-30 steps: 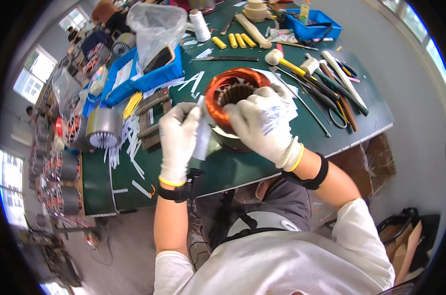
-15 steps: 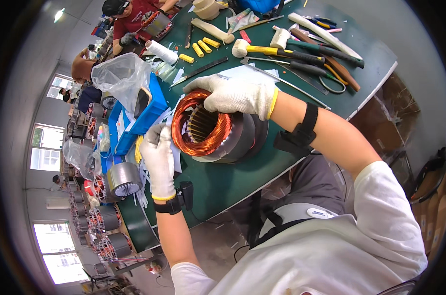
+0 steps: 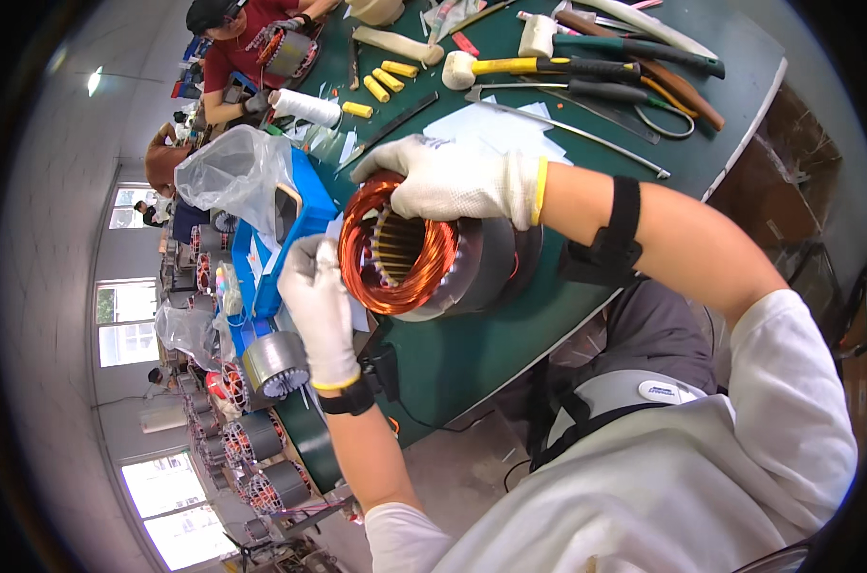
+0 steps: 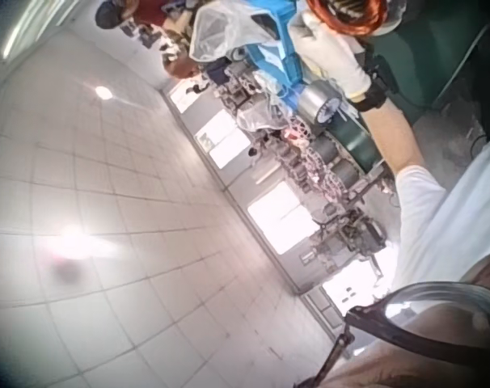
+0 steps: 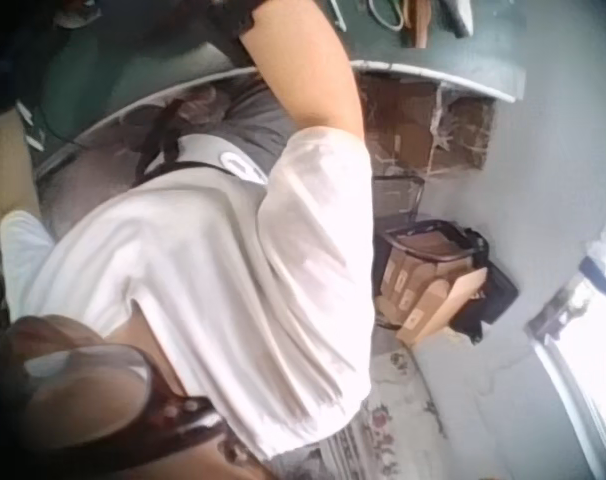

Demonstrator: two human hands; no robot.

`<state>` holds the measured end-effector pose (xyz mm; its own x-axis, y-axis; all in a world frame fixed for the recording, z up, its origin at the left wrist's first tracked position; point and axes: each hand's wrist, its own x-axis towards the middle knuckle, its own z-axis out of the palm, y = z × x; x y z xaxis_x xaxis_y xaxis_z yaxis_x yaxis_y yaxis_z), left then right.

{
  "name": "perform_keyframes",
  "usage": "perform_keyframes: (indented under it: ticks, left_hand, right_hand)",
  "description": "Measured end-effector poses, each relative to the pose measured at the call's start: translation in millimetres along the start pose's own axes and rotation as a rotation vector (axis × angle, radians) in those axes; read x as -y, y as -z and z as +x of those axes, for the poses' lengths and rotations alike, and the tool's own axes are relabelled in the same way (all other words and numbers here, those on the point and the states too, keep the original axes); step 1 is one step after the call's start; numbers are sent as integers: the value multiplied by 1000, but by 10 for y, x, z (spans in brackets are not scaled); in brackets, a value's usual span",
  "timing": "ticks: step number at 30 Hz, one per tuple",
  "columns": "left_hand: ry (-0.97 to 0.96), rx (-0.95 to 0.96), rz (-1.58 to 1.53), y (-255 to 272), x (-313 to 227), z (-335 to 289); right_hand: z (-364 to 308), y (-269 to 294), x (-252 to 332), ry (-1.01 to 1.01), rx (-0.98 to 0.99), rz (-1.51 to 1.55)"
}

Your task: Hammering the coils of an electric motor stator and inserting insulation strips.

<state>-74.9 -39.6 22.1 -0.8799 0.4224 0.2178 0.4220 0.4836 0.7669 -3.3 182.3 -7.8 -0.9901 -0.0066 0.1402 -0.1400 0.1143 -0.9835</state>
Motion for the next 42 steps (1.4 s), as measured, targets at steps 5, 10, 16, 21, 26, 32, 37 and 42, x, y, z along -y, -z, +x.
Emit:
perform_keyframes:
  ticks: [5,10,16,21,26,32,37,42]
  left_hand:
    - [15,254,53,158,-155,81]
    - [8,229,73,152,-147,165]
    - [57,143,48,164,-84,-13]
    - [18,183,22,108,-106,82]
    - [76,169,-2,188,7,-23]
    - [-48,-28,-179,-78,159,-204]
    - [-49,-55,-46,-48,-60,-7]
    - [133,256,-61,118,-184,97]
  right_hand:
    - [-65,27,-47,-26,-20,65]
    - [30,-19,-49,42,-13,80]
    - [-3,-23,-94,33,-11,-5]
    - [107,61,-159,145,12,-29]
    - [83,18,-128,67,43,19]
    - [37,44,-122,114,4,19]
    - [50,47,-33,102,28,37]
    - [66,61,-171,111,29,47]
